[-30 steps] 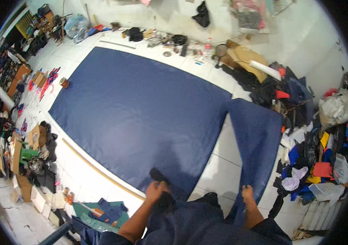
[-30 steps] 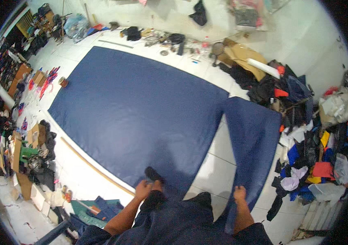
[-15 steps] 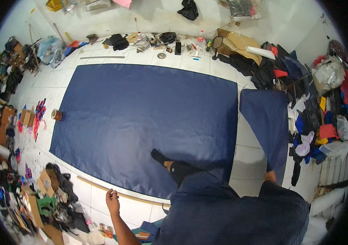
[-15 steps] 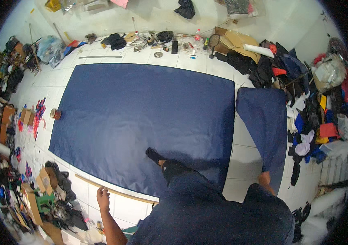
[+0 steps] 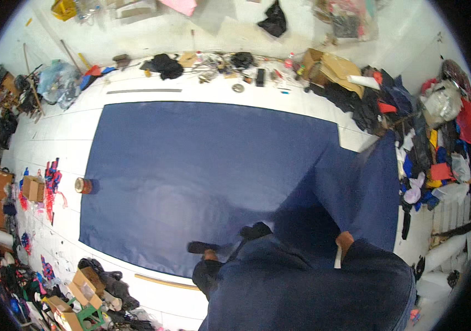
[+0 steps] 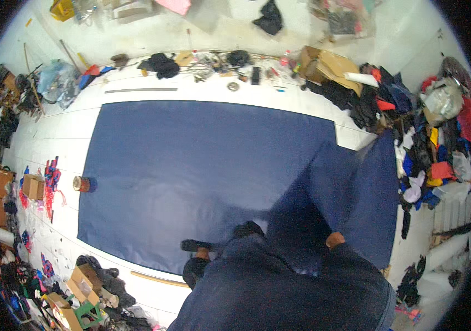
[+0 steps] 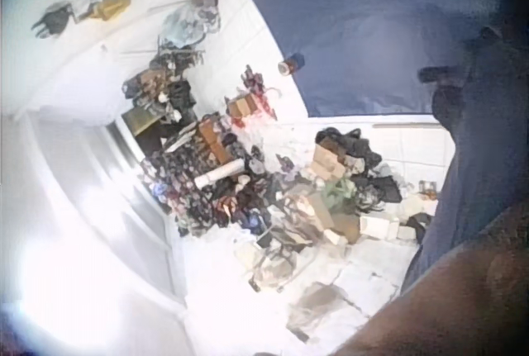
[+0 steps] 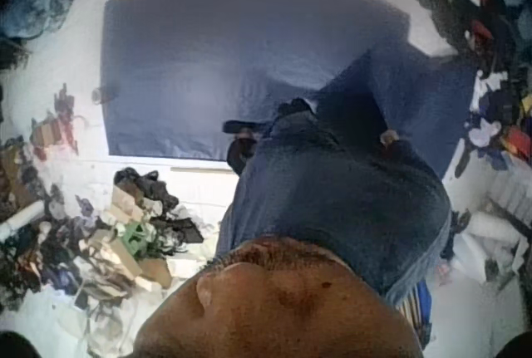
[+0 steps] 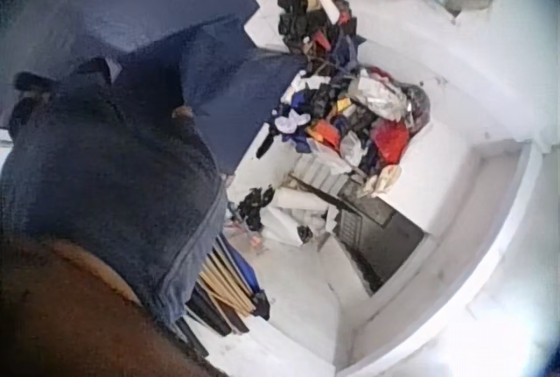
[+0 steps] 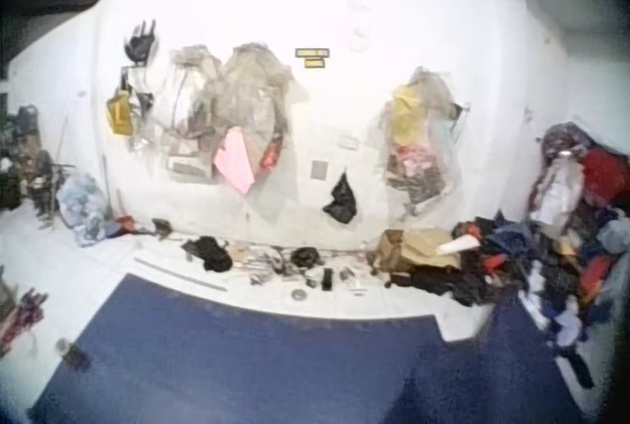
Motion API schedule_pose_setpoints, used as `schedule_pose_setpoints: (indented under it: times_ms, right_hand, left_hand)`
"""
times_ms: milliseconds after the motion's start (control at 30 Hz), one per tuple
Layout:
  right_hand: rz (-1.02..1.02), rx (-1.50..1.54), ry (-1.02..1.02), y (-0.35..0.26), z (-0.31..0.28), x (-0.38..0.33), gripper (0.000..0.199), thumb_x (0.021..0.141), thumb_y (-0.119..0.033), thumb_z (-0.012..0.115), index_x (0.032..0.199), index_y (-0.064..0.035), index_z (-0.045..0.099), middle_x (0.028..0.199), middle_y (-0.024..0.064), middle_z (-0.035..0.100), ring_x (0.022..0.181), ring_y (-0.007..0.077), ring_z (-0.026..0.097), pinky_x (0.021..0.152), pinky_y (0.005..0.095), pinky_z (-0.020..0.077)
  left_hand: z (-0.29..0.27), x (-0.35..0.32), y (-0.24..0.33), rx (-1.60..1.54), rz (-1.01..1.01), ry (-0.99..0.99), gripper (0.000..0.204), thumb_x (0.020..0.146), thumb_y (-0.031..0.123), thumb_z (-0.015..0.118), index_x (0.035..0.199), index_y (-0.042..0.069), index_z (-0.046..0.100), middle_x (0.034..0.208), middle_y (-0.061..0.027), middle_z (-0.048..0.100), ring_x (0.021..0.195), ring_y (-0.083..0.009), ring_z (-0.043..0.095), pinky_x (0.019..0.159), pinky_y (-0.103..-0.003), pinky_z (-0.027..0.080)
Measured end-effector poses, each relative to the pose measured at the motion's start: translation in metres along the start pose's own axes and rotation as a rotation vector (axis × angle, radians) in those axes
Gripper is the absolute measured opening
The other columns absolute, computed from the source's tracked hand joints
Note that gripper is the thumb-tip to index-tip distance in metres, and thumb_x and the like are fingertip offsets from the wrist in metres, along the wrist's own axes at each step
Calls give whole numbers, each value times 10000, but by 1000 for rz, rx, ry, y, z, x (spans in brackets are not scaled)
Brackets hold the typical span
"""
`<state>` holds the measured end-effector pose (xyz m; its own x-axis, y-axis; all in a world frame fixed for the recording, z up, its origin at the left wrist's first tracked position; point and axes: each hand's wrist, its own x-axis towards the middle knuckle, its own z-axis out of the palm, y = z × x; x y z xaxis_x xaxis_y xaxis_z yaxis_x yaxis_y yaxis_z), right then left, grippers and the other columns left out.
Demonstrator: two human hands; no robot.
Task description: The person unfolds a large blue fabric sheet on the floor, positions weights to hold it flat, and uses shears to cut the sheet along a straight line using a wooden rod as a guide.
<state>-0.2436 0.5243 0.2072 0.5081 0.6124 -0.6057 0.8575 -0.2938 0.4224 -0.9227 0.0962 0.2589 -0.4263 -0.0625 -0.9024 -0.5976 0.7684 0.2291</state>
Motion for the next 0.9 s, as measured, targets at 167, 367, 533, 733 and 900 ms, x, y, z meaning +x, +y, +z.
schedule_pose_setpoints:
  times_ms: [167,367,533,733,900]
  right_hand:
    - [25,-121,-45,-129,-38,-49,313,847,-224,645,1097,-38,674,1174,183,658,1089,302,658,891,425,549]
    - [117,55,-23,-300,-108,-152,425,883,-172,592,1253,23,519,1283,231,601,1186,351,607,960,417,526]
    - [283,362,14,-479,-172,-283,373,908,-174,561,1218,30,522,1249,230,618,1161,359,619,967,417,518]
    - [402,462,18,-636,-191,-334,332,950,-168,513,1235,1,507,1210,212,639,1122,356,639,935,437,529]
    - [476,459,-9,-757,-224,-362,325,978,-195,471,1262,-39,495,1147,193,664,1090,357,651,919,449,529]
  left_hand:
    - [-121,65,71,182,-11,23,332,868,231,605,1117,11,600,923,-132,660,790,-344,632,700,-460,504]
    - [-354,182,273,1620,738,226,312,820,157,613,1075,-23,613,974,-171,685,838,-418,643,774,-510,499]
    - [-357,249,708,455,1088,444,367,895,240,621,1086,-73,603,980,-204,659,915,-294,624,843,-382,490]
    - [-233,219,1047,596,1314,-63,405,948,221,615,1274,-13,563,1072,-189,653,896,-233,646,791,-345,521]
    - [-248,346,1147,809,1197,-144,377,933,232,622,1219,-13,605,1074,-171,668,977,-252,638,857,-361,503]
